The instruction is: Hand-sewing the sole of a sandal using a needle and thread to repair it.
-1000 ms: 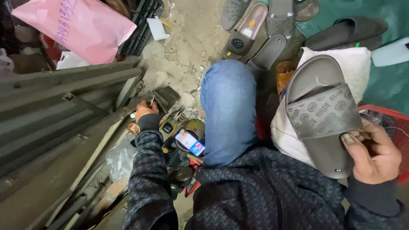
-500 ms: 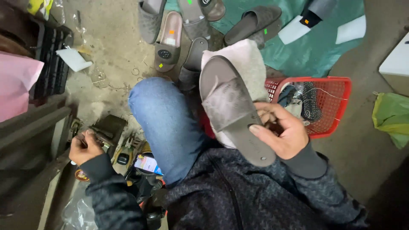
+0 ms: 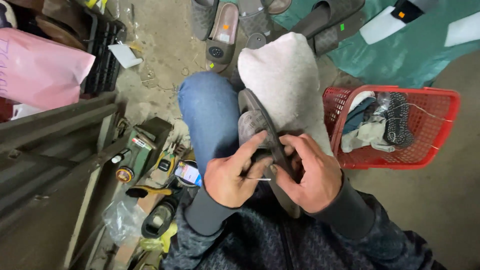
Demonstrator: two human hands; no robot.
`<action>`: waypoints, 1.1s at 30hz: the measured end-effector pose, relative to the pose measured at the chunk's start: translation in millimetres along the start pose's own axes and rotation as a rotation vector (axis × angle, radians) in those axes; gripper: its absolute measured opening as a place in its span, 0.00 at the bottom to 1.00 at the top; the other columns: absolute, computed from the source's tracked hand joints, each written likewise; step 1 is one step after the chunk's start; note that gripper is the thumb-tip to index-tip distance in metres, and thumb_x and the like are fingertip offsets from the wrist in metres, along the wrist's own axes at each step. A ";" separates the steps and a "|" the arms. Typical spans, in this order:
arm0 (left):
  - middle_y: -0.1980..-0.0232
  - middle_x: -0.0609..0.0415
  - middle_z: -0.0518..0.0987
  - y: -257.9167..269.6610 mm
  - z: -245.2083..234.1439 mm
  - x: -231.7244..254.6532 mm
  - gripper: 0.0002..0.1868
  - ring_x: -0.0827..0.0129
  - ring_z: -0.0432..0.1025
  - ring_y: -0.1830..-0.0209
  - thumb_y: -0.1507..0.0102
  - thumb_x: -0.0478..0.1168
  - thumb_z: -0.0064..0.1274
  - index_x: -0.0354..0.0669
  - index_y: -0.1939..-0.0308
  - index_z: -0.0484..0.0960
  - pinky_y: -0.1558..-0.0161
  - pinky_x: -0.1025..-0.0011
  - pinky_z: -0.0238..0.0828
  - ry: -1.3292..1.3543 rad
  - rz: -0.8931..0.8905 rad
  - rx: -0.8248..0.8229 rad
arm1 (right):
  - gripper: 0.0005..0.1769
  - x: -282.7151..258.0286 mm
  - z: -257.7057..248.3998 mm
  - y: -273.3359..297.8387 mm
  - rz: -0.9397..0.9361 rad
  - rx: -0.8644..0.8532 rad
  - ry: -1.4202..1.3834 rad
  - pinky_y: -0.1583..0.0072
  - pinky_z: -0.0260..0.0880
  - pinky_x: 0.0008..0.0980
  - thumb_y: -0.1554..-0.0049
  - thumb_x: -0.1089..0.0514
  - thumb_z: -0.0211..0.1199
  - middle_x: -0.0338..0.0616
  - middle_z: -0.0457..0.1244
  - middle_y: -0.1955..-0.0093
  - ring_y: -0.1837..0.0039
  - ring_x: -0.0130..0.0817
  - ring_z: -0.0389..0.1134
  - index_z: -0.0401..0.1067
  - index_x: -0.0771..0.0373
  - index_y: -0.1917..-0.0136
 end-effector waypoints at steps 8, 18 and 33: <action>0.73 0.63 0.78 -2.2 13.3 13.2 0.09 0.67 0.73 0.83 0.33 0.39 0.54 0.50 0.55 0.90 0.72 0.75 0.78 -0.034 0.144 0.034 | 0.25 1.4 -3.8 -1.7 -0.059 0.057 -0.072 0.70 0.71 0.36 0.52 0.54 0.68 0.45 0.67 0.43 0.67 0.38 0.71 0.72 0.58 0.41; 0.78 0.65 0.63 18.2 26.5 0.5 0.14 0.69 0.68 0.84 0.29 0.47 0.48 0.51 0.69 0.78 0.78 0.78 0.70 -0.629 0.245 0.170 | 0.26 6.1 0.7 -5.4 -0.036 -0.006 -0.077 0.71 0.70 0.37 0.50 0.50 0.69 0.47 0.69 0.48 0.69 0.44 0.71 0.72 0.60 0.40; 0.75 0.62 0.56 15.7 27.2 6.9 0.16 0.71 0.57 0.89 0.35 0.35 0.42 0.49 0.78 0.61 0.81 0.81 0.59 -0.688 0.242 0.176 | 0.32 17.0 12.5 -0.6 0.233 -0.139 -0.089 0.71 0.67 0.40 0.55 0.46 0.75 0.39 0.64 0.75 0.76 0.41 0.68 0.74 0.47 0.37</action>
Point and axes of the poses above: each hand's wrist, its own y-axis away from the middle knuckle, its own z-axis out of the palm, x = y × z, the point moved 4 cm from there along -y, towards the middle knuckle
